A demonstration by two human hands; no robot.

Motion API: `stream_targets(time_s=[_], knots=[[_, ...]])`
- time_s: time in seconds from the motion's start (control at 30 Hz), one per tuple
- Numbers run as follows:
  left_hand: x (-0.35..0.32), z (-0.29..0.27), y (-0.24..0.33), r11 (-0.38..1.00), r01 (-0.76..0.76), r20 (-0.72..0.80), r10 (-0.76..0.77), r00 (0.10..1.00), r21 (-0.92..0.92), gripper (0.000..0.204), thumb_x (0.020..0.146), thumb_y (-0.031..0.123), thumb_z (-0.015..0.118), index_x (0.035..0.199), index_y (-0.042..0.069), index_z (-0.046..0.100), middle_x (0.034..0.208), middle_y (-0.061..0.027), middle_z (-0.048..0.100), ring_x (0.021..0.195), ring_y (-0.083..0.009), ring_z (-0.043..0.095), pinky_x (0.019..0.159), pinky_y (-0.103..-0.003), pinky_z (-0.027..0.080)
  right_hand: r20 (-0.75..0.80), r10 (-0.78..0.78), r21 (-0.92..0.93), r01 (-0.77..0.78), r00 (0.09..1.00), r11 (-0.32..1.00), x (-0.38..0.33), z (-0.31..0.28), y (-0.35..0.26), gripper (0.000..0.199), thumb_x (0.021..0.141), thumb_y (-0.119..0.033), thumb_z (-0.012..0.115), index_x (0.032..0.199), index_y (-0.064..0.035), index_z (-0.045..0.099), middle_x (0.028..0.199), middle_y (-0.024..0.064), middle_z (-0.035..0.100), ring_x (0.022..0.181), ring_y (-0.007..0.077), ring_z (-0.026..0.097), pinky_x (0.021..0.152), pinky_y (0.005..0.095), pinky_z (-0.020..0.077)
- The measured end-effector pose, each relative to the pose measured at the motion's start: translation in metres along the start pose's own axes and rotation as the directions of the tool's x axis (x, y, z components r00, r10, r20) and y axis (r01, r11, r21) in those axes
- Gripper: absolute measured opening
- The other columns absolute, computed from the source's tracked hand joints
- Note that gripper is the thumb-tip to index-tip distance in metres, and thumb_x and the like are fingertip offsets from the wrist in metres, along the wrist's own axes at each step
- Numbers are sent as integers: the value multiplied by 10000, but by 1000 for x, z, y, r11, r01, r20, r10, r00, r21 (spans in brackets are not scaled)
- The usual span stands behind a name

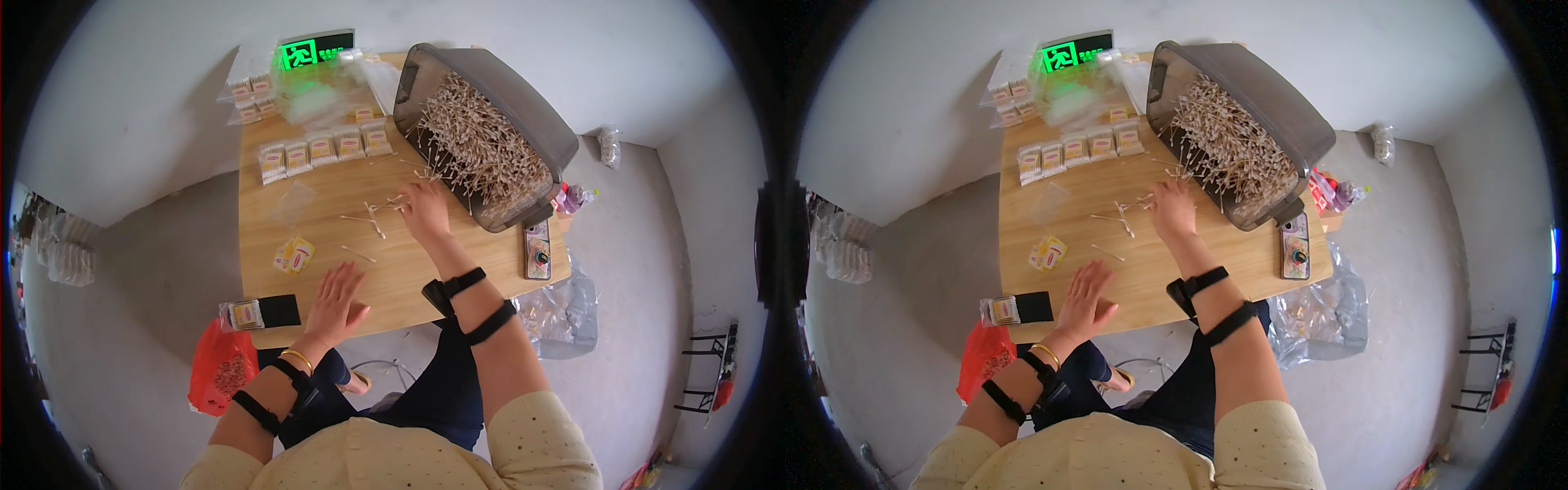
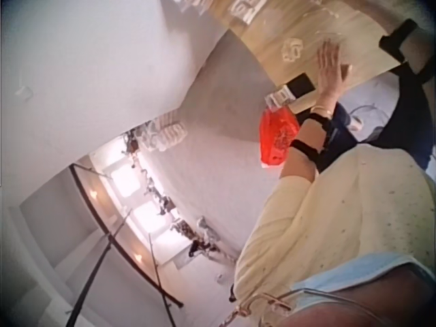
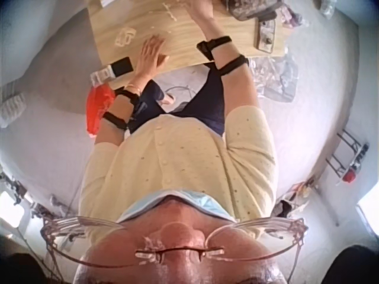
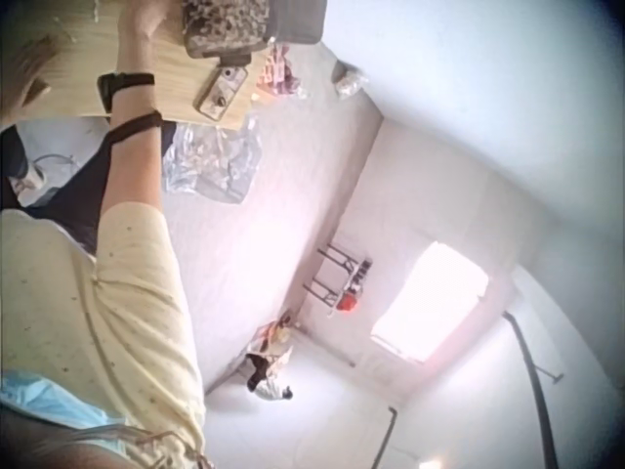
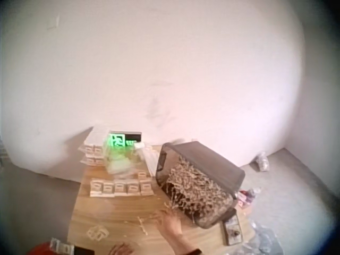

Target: Sorting cotton swabs and packaging them into small plastic bags, then scanning the finished packets.

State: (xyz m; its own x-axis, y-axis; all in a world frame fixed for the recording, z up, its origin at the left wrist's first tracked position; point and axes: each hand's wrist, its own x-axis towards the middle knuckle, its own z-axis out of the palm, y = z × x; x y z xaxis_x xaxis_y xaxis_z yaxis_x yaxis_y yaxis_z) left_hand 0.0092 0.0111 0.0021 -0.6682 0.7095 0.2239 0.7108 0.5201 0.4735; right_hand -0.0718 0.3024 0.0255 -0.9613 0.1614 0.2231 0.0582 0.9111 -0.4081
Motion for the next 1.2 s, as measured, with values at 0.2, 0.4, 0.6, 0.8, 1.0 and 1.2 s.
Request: stream_targets(time_s=[0.2, 0.4, 0.6, 0.8, 1.0, 1.2], knots=[[59, -21, -7, 998, 60, -21, -60, 998, -8, 1065, 776, 310, 854, 1618, 99, 237, 1680, -226, 173, 1548, -465, 186, 1262, -577, 192, 53, 13, 9, -13, 998, 1000, -33, -13, 27, 636, 841, -218, 766, 1438, -177, 549, 1517, 101, 457, 1453, 368, 365, 1168, 526, 353], [121, -21, -30, 996, 70, 182, -79, 980, 56, 1215, 722, 445, 890, 1652, 136, 174, 1697, -196, 179, 1578, -411, 138, 1278, -556, 162, 140, -138, 34, 135, 980, 990, -25, -14, 19, 653, 861, -228, 763, 1471, -199, 530, 1566, 81, 424, 1488, 377, 322, 1235, 524, 267], [115, -15, -39, 978, -102, 209, 63, 976, 183, 1029, 811, 529, 790, 1606, 101, 298, 1643, -159, 304, 1534, -381, 265, 1269, -525, 221, 84, -154, 120, 144, 984, 982, -14, -3, 14, 415, 833, -165, 775, 1236, -167, 679, 1356, 64, 551, 1350, 354, 446, 1148, 512, 362], [86, -5, -17, 999, 33, 70, -34, 997, 27, 792, 862, 350, 770, 1501, 19, 440, 1505, -153, 425, 1371, -382, 450, 1141, -496, 396, -123, -91, 77, 101, 988, 992, -22, 14, 7, 138, 824, -154, 771, 939, -137, 697, 1045, 55, 626, 1105, 321, 561, 957, 493, 434], [50, 9, 16, 992, 82, 32, -79, 996, -96, 812, 831, 199, 794, 1510, -9, 401, 1540, -197, 366, 1443, -412, 378, 1193, -499, 357, -59, -112, 182, 121, 992, 976, -42, 39, -33, 141, 819, -154, 775, 941, -142, 706, 1044, 75, 643, 1096, 318, 570, 961, 450, 442], [40, -1, 3, 991, 40, 25, -43, 999, 128, 880, 911, 365, 716, 1580, -21, 294, 1654, -226, 248, 1554, -415, 211, 1261, -556, 205, -68, -139, 309, 153, 988, 939, -77, 22, -43, 236, 834, -143, 764, 1066, -133, 722, 1097, 84, 650, 1104, 322, 566, 961, 446, 444]])
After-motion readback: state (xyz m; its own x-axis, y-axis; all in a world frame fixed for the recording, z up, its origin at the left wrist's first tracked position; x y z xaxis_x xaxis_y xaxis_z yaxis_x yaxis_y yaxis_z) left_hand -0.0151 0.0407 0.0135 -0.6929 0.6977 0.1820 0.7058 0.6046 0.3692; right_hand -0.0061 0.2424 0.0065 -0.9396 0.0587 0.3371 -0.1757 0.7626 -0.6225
